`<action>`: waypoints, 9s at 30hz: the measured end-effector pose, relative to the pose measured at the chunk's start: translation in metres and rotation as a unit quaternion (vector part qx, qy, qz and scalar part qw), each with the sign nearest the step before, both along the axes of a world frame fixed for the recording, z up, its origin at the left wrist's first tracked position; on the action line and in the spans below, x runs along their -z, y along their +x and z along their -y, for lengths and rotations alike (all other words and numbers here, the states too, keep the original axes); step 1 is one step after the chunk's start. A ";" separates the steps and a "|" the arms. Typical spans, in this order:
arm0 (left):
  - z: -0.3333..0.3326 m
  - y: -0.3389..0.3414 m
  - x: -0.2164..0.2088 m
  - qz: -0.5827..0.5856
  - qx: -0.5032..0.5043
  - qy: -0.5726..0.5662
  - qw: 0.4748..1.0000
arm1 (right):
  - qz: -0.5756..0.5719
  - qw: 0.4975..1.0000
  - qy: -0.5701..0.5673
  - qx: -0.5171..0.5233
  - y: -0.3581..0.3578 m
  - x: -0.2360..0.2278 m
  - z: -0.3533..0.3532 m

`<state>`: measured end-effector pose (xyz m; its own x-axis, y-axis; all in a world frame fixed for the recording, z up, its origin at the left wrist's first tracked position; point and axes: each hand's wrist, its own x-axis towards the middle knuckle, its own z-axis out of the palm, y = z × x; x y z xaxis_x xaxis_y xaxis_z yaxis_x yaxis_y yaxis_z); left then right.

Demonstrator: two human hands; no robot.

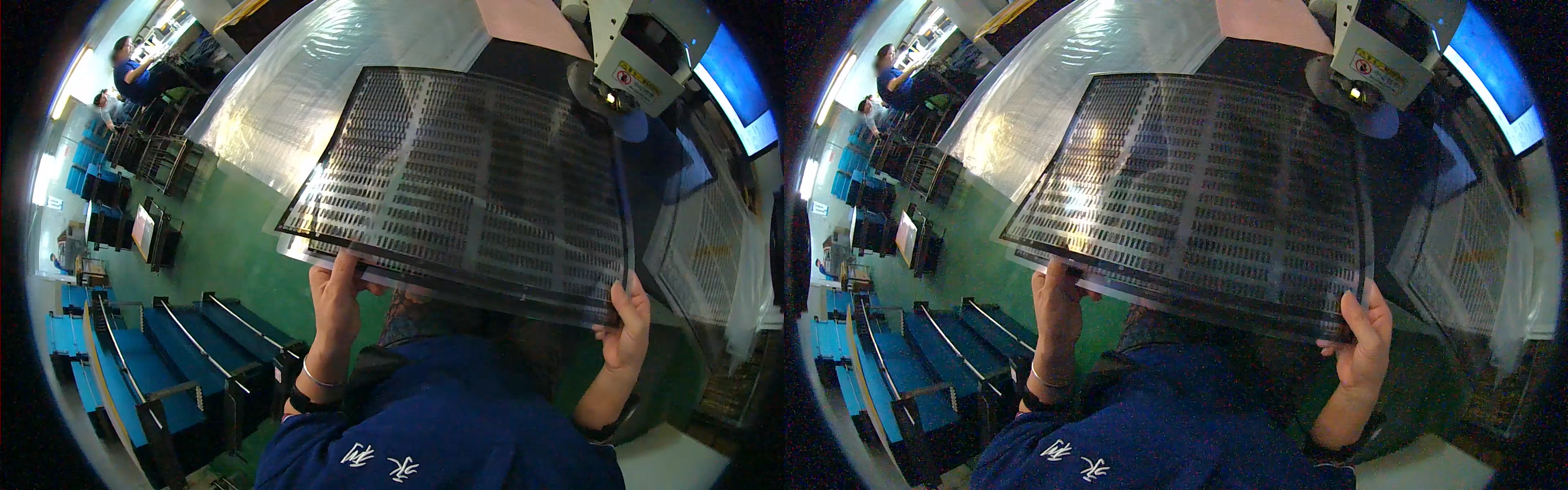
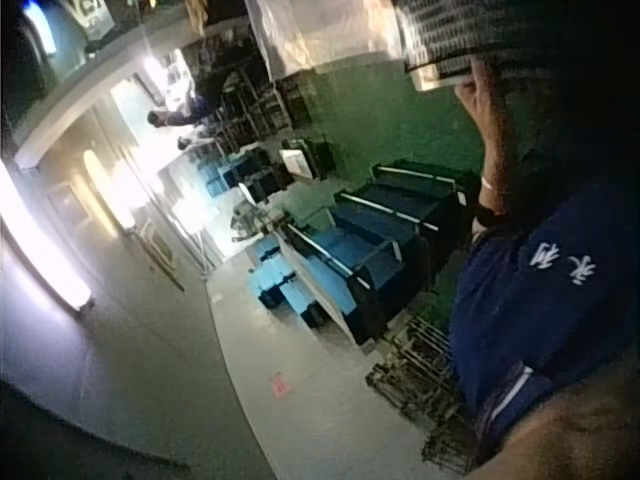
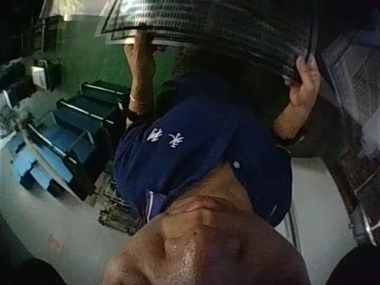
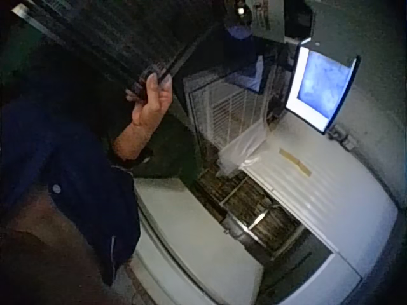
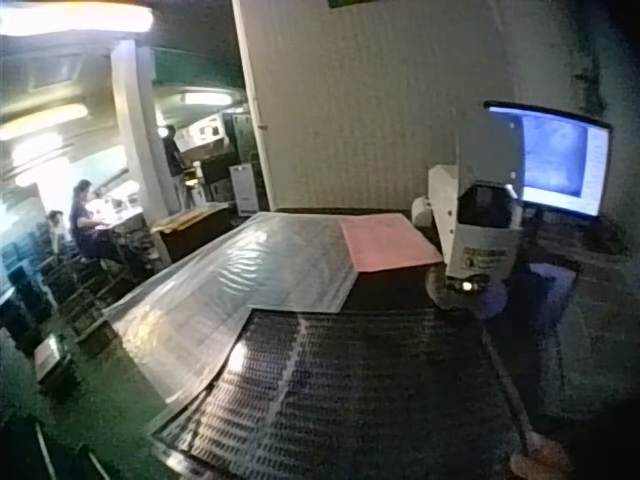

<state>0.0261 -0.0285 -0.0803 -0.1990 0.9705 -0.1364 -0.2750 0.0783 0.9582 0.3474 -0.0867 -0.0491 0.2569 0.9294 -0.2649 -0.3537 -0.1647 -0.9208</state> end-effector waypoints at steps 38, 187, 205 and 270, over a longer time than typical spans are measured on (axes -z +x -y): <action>-0.008 -0.065 -0.016 -0.217 -0.116 0.036 0.969 | 0.105 0.994 0.015 0.006 -0.002 0.005 0.015; -0.080 -0.041 -0.023 -0.246 0.016 0.049 0.968 | 0.243 0.961 0.023 0.131 0.037 0.003 -0.014; -0.084 -0.042 -0.020 -0.249 0.013 0.053 0.967 | 0.254 0.958 0.016 0.132 0.040 0.002 -0.018; -0.052 -0.074 -0.026 -0.126 0.050 -0.006 0.991 | -0.105 0.993 0.048 0.035 0.021 0.003 0.024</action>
